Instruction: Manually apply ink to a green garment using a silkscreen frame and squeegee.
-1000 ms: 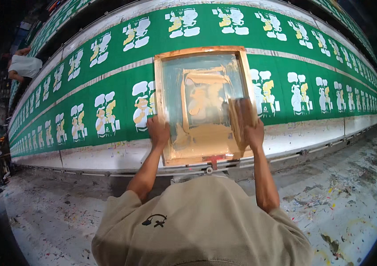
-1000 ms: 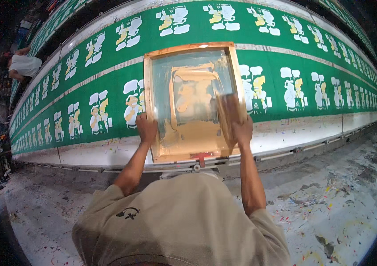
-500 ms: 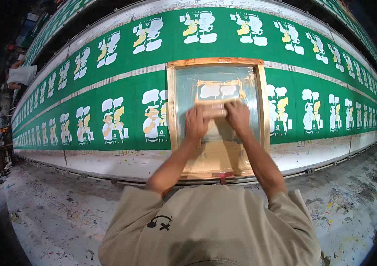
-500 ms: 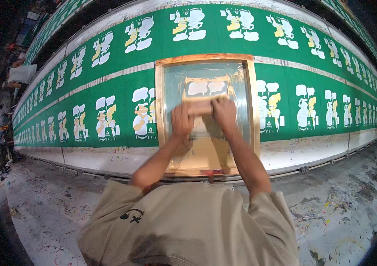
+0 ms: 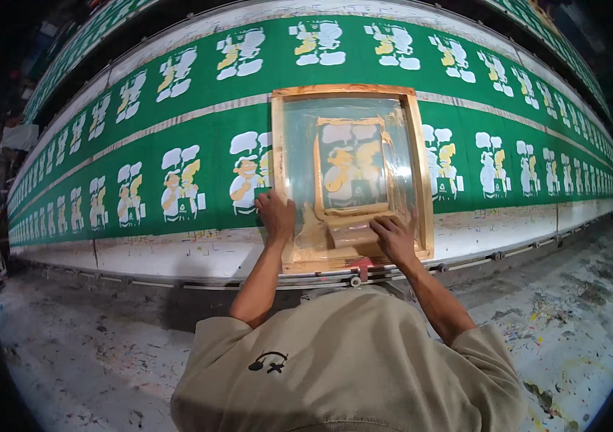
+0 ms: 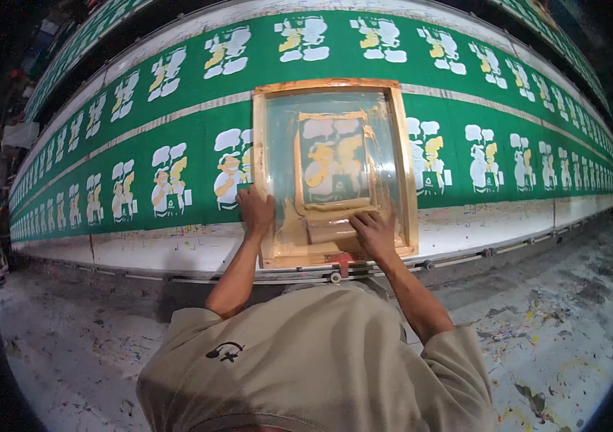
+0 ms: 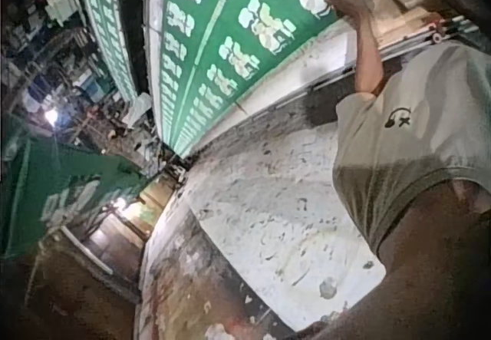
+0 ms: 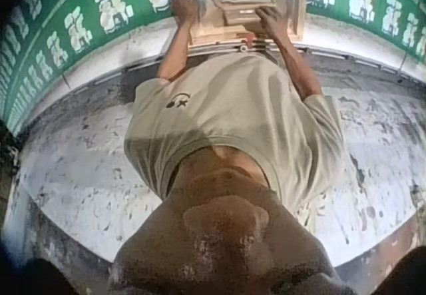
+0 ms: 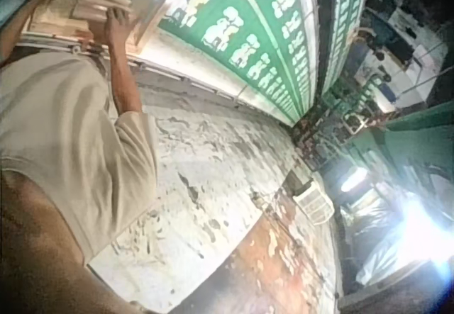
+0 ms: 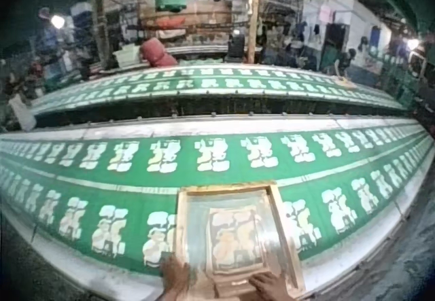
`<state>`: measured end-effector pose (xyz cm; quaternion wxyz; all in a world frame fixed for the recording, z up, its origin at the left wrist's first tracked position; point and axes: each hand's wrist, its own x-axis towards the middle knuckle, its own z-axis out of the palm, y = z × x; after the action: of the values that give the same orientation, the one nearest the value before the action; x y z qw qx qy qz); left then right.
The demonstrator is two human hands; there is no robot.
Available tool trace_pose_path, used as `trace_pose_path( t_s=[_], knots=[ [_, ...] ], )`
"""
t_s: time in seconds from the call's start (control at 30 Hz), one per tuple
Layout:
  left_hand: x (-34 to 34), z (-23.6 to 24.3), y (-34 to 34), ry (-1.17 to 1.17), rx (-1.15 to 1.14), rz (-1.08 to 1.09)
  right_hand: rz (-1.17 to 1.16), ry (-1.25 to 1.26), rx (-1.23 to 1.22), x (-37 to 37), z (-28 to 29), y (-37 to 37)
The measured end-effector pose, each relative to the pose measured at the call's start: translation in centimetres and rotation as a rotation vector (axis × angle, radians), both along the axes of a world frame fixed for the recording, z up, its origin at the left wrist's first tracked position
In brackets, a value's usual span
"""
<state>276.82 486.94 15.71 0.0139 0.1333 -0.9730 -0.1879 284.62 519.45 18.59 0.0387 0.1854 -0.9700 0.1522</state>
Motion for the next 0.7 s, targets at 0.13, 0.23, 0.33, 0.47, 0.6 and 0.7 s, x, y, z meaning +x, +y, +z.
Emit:
trace_pose_path(
  t_s=[0.13,0.23,0.33,0.47,0.6,0.7],
  knots=[
    [0.5,-0.7,-0.1,0.098,0.435,0.084,-0.121,0.193,-0.012,-5.3,-1.5,-0.3],
    [-1.1,3.1,2.0,-0.002,0.522,0.131,-0.203,0.207,-0.118,-15.3,-1.8,0.9],
    [-0.5,3.9,2.6,0.000,0.595,0.204,-0.267,-0.116,0.032,-18.5,0.3,1.4],
    [-0.8,2.2,2.6,0.108,0.511,0.139,-0.588,-0.226,-0.246,-10.6,1.7,7.3],
    [-2.0,-0.6,10.3,0.185,0.626,0.169,-0.779,-0.322,-0.897,-5.2,-3.8,22.6],
    [-3.9,-2.4,19.1,0.282,0.642,0.143,-0.882,-0.577,-1.085,-9.1,-2.9,30.2]
  ],
)
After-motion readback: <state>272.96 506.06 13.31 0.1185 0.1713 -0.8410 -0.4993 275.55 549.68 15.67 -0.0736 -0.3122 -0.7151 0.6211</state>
